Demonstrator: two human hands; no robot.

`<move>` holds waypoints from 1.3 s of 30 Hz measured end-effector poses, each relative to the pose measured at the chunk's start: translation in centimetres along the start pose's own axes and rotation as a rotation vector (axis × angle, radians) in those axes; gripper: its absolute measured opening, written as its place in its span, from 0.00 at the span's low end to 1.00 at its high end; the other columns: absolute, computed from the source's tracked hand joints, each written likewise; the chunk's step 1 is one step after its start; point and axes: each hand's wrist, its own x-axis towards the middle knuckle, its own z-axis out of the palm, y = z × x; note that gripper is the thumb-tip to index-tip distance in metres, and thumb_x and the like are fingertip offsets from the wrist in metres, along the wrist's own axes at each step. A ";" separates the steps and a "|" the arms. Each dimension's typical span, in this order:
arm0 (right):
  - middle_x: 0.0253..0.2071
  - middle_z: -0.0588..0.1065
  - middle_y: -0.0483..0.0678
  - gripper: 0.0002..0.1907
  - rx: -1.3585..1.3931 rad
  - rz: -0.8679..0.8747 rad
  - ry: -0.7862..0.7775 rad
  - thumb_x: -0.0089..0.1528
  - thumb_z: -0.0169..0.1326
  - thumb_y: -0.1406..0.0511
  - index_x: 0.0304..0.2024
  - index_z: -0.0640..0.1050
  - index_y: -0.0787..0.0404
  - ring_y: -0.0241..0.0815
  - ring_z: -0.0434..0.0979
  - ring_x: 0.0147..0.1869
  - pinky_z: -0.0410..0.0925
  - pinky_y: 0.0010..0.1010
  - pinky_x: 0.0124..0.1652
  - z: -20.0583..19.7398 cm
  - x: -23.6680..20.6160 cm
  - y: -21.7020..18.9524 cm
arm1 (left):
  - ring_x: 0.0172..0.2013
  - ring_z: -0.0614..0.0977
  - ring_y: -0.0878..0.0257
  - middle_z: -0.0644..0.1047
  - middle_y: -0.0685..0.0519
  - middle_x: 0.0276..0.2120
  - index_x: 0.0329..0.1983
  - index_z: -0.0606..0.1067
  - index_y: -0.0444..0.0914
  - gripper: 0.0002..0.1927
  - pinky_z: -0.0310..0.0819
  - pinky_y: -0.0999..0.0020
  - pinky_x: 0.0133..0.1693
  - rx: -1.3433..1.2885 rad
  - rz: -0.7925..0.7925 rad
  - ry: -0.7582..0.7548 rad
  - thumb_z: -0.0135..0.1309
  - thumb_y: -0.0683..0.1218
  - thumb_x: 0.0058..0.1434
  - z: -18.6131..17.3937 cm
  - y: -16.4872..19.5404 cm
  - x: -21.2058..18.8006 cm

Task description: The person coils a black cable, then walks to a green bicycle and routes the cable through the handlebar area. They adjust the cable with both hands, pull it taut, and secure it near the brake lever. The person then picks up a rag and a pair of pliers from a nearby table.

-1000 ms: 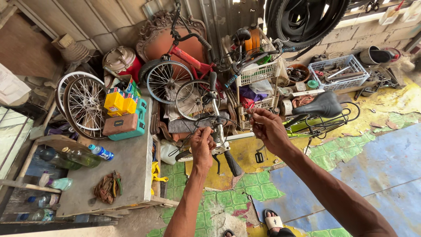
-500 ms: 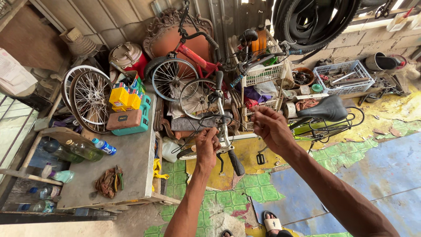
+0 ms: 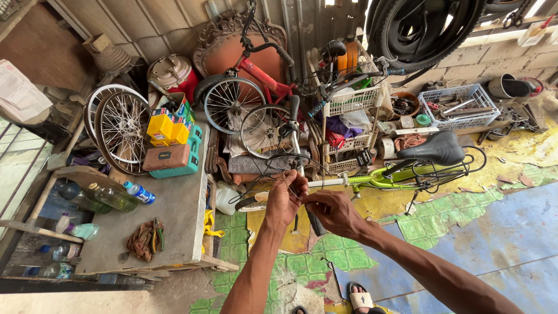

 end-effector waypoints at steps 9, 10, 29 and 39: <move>0.30 0.82 0.48 0.08 -0.062 0.189 -0.176 0.61 0.57 0.67 0.41 0.84 0.62 0.40 0.78 0.27 0.71 0.34 0.27 -0.3 -2.6 2.9 | 0.17 0.65 0.69 0.65 0.61 0.16 0.37 0.73 0.35 0.08 0.68 0.68 0.30 -0.298 -0.080 -0.150 0.53 0.45 0.68 -3.3 -0.2 2.1; 0.31 0.83 0.48 0.10 -0.048 0.348 -0.229 0.62 0.57 0.64 0.42 0.85 0.61 0.40 0.77 0.27 0.70 0.34 0.26 -0.5 -2.6 3.3 | 0.16 0.62 0.71 0.62 0.62 0.16 0.38 0.73 0.34 0.08 0.64 0.71 0.28 -0.270 -0.074 -0.163 0.53 0.45 0.68 -3.4 -0.1 2.2; 0.38 0.80 0.44 0.13 0.921 0.533 -0.039 0.70 0.51 0.58 0.41 0.76 0.62 0.25 0.60 0.23 0.56 0.20 0.23 -2.3 -0.2 6.1 | 0.15 0.54 0.71 0.59 0.62 0.15 0.39 0.73 0.33 0.12 0.53 0.73 0.24 -0.237 -0.152 -0.112 0.53 0.48 0.70 -2.9 -0.5 1.4; 0.33 0.80 0.45 0.12 0.921 0.542 0.043 0.69 0.52 0.60 0.41 0.77 0.63 0.26 0.62 0.21 0.56 0.20 0.21 -2.6 -0.3 6.7 | 0.19 0.55 0.71 0.56 0.62 0.18 0.41 0.73 0.33 0.16 0.58 0.74 0.28 -0.238 -0.129 -0.190 0.53 0.52 0.71 -0.3 -0.1 -0.2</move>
